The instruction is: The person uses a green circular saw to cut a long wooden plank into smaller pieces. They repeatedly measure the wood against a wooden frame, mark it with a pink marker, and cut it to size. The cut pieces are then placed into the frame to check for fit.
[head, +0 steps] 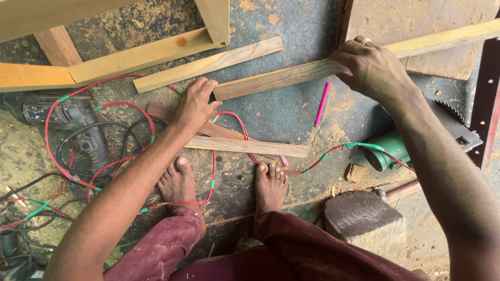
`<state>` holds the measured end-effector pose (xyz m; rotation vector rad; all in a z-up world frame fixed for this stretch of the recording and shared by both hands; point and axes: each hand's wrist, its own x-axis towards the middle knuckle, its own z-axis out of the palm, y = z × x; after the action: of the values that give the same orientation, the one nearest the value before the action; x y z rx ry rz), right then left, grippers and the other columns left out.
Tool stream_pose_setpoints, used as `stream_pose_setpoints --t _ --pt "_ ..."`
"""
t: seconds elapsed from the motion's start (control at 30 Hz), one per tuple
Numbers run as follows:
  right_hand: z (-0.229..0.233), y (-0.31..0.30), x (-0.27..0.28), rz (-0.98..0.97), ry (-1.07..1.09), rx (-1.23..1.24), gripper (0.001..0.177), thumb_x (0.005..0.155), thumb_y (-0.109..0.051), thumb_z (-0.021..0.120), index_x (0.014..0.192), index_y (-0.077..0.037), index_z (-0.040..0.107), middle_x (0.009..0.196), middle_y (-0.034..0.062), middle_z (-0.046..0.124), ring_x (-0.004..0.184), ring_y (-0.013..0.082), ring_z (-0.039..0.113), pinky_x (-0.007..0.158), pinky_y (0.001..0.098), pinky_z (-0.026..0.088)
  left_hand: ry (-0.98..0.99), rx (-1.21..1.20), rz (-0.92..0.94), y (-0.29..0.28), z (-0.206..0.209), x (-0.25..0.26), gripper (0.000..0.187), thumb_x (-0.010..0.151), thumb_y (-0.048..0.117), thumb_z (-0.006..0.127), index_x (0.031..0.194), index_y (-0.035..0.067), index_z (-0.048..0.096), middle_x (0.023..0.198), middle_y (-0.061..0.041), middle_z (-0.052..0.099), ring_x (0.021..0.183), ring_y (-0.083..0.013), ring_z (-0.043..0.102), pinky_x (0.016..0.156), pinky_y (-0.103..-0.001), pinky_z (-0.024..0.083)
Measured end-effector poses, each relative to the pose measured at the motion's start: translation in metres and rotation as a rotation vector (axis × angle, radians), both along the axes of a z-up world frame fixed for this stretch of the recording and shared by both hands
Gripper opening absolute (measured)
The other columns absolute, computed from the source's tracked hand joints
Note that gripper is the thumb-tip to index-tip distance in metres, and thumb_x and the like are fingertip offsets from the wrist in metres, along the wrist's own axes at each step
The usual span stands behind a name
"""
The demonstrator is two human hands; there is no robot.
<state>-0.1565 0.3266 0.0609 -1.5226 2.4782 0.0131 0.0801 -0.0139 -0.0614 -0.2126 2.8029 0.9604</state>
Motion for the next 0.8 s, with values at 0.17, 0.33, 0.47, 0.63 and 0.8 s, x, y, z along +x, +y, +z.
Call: stream_pose_setpoints --t 0.17,0.33,0.47,0.63,0.8 --pt "0.000 0.005 0.003 0.013 0.005 -0.048 0.039 0.089 -0.023 0.081 0.126 -0.010 0.074 0.121 0.0080 0.073 0.110 0.0277 0.069 0.092 0.0405 0.059 0.077 -0.003 -0.017 -0.001 -0.001 0.005 0.050 0.084 0.015 0.084 0.127 0.000 0.065 0.113 -0.012 0.063 0.103 -0.0272 0.068 0.092 -0.040 0.058" --pt "0.003 0.013 -0.004 0.048 -0.093 -0.167 0.034 0.099 -0.017 0.073 0.133 -0.011 0.073 0.125 0.0106 0.072 0.108 0.0273 0.071 0.097 0.0386 0.059 -0.023 0.087 0.007 -0.006 0.012 0.002 0.050 0.088 0.019 0.078 0.132 -0.001 0.064 0.116 -0.011 0.061 0.091 -0.0235 0.067 0.079 -0.038 0.061" --pt "0.008 0.017 -0.008 0.019 -0.090 -0.139 0.024 0.107 -0.017 0.069 0.130 -0.008 0.072 0.116 0.0087 0.073 0.102 0.0240 0.071 0.101 0.0431 0.058 0.161 0.272 0.033 -0.020 0.031 0.002 0.028 0.103 0.024 0.072 0.122 0.003 0.073 0.113 -0.008 0.065 0.091 -0.0167 0.066 0.076 -0.031 0.058" --pt "0.022 0.014 0.001 0.007 -0.141 -0.146 0.040 0.086 -0.027 0.079 0.121 -0.008 0.074 0.111 0.0097 0.072 0.090 0.0261 0.070 0.085 0.0441 0.058 -0.234 0.657 0.271 -0.035 0.052 -0.007 0.030 0.097 0.035 0.072 0.105 0.006 0.076 0.080 -0.003 0.070 0.065 -0.0121 0.059 0.055 -0.024 0.047" --pt "0.011 0.030 0.014 -0.055 -0.240 -0.147 0.042 0.088 -0.028 0.084 0.129 -0.023 0.076 0.110 0.0014 0.071 0.091 0.0209 0.068 0.083 0.0400 0.058 -0.263 0.610 0.136 -0.037 0.045 0.008 0.026 0.096 0.030 0.075 0.100 0.004 0.077 0.083 -0.002 0.070 0.069 -0.0100 0.059 0.057 -0.025 0.048"
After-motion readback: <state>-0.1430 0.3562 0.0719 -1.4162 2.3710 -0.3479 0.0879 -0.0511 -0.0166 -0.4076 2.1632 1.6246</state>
